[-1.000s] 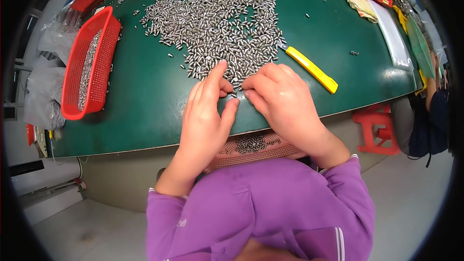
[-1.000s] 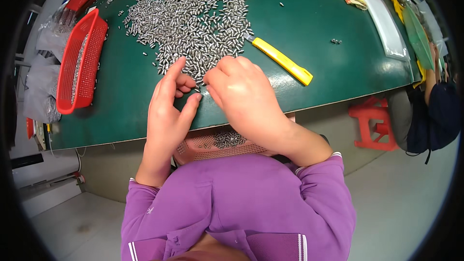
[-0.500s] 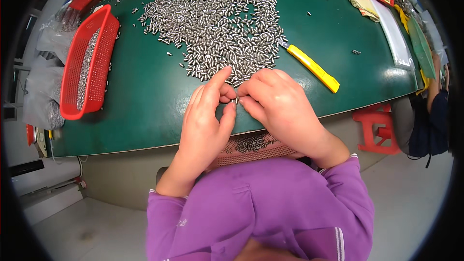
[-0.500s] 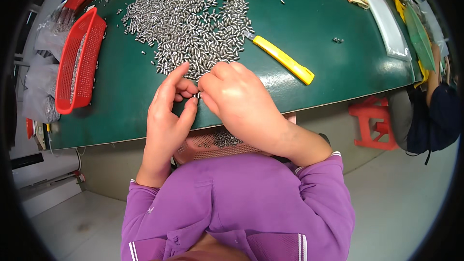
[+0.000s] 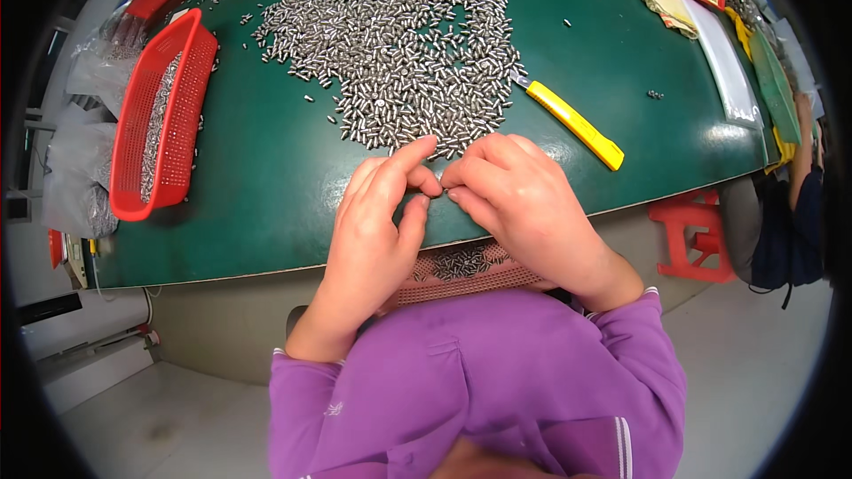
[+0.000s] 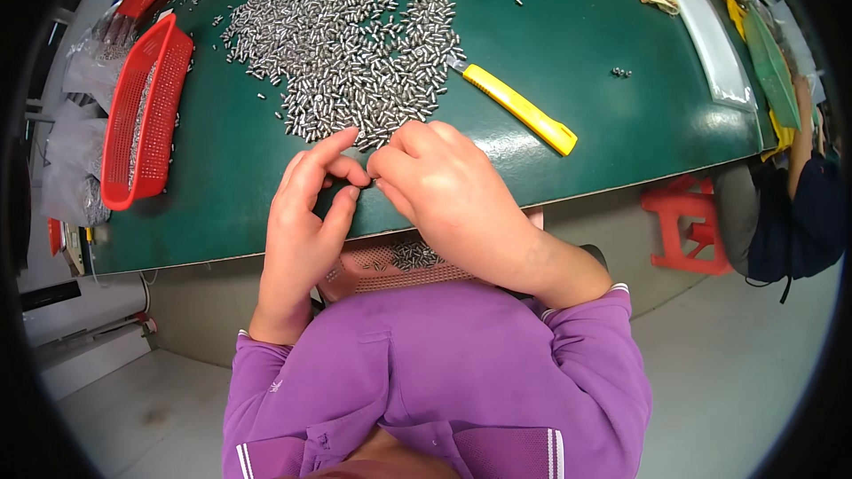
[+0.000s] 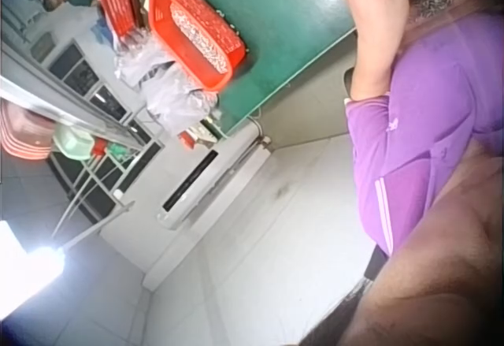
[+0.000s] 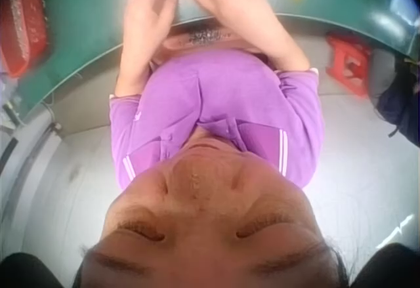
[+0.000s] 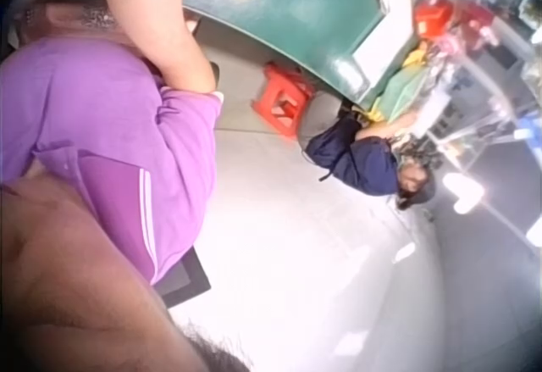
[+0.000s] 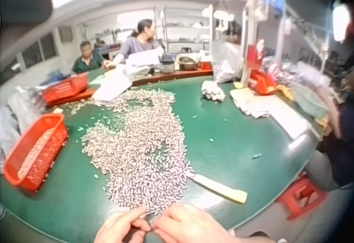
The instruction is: Sorting and inspecting small metal screws or components on a workbench.
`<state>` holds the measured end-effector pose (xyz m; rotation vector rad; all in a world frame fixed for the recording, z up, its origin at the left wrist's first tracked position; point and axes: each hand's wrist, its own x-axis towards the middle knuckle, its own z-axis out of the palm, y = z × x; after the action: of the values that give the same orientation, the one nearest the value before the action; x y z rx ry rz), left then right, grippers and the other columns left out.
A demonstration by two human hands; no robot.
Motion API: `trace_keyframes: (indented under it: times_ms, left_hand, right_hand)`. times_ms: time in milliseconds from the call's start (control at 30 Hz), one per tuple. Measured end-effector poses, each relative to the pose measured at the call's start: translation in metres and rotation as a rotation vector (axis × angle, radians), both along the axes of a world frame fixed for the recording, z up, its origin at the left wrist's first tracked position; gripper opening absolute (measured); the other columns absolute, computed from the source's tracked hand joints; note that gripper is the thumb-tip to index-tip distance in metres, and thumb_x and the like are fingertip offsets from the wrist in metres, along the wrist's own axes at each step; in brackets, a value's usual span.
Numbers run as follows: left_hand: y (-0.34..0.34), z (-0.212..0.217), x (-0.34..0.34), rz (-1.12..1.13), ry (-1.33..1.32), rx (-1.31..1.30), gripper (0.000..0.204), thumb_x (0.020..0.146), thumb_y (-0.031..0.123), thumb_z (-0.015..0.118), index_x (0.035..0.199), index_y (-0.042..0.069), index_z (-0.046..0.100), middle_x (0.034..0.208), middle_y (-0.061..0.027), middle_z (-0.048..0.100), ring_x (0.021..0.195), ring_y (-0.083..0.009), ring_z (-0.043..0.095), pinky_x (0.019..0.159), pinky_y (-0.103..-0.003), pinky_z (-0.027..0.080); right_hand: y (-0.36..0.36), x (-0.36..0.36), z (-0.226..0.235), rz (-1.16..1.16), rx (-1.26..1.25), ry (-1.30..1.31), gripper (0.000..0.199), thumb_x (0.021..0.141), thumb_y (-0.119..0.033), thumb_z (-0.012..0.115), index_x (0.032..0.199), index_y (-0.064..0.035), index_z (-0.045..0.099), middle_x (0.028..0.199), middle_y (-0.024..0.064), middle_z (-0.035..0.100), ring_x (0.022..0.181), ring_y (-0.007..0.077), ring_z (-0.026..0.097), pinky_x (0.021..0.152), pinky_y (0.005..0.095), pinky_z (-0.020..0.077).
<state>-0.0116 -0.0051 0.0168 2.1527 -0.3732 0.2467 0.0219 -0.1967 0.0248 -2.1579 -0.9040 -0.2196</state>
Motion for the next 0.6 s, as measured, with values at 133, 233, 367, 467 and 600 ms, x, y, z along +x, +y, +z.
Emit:
trace_keyframes:
  times_ms: [133,233,367,467,600]
  left_hand:
    - [0.0025,-0.003,0.0024,-0.049,0.002,-0.025,0.053,0.08,-0.014,0.063,0.129,0.007,0.063,0.088,-0.0046,0.067,0.091,-0.0243,0.061,0.084,-0.038,0.051]
    - [-0.0018,-0.001,0.0022,-0.005,-0.002,-0.025,0.051,0.08,-0.014,0.063,0.126,0.007,0.065,0.086,-0.0034,0.067,0.089,-0.0241,0.062,0.083,-0.038,0.051]
    - [-0.0015,-0.0019,-0.0016,0.015,-0.009,-0.002,0.053,0.08,-0.013,0.063,0.129,0.006,0.062,0.09,-0.0054,0.067,0.088,-0.0246,0.062,0.083,-0.038,0.051]
    - [-0.0037,-0.0027,-0.001,0.044,-0.041,0.015,0.057,0.08,-0.012,0.064,0.135,0.003,0.057,0.095,-0.0085,0.066,0.09,-0.0258,0.062,0.083,-0.039,0.051]
    - [0.0008,0.0013,-0.0055,0.005,-0.032,0.068,0.066,0.08,-0.012,0.065,0.143,0.001,0.049,0.1,-0.0109,0.064,0.092,-0.027,0.062,0.082,-0.04,0.051]
  right_hand:
    - [-0.0019,0.0013,-0.0014,0.026,0.016,0.009,0.012,0.083,-0.001,0.066,0.094,-0.0048,0.062,0.089,0.0113,0.055,0.084,0.0326,0.056,0.075,0.0429,0.0469]
    - [-0.0018,0.001,-0.0013,0.036,0.023,0.016,0.012,0.083,-0.001,0.065,0.094,-0.0046,0.062,0.09,0.0112,0.055,0.085,0.0325,0.056,0.075,0.0428,0.0469]
    - [0.0014,-0.0007,-0.0002,-0.004,0.021,-0.015,0.016,0.082,-0.003,0.072,0.096,-0.0056,0.067,0.093,0.0098,0.062,0.087,0.0321,0.061,0.077,0.0429,0.0499]
    - [0.0003,-0.0019,-0.0007,-0.032,0.019,-0.029,0.016,0.082,-0.003,0.073,0.097,-0.0058,0.067,0.092,0.0099,0.063,0.086,0.0323,0.062,0.076,0.0427,0.05]
    - [0.0,-0.0058,-0.0016,-0.051,0.037,-0.001,0.017,0.082,-0.003,0.073,0.097,-0.0059,0.067,0.092,0.0096,0.063,0.086,0.032,0.062,0.076,0.0425,0.0499]
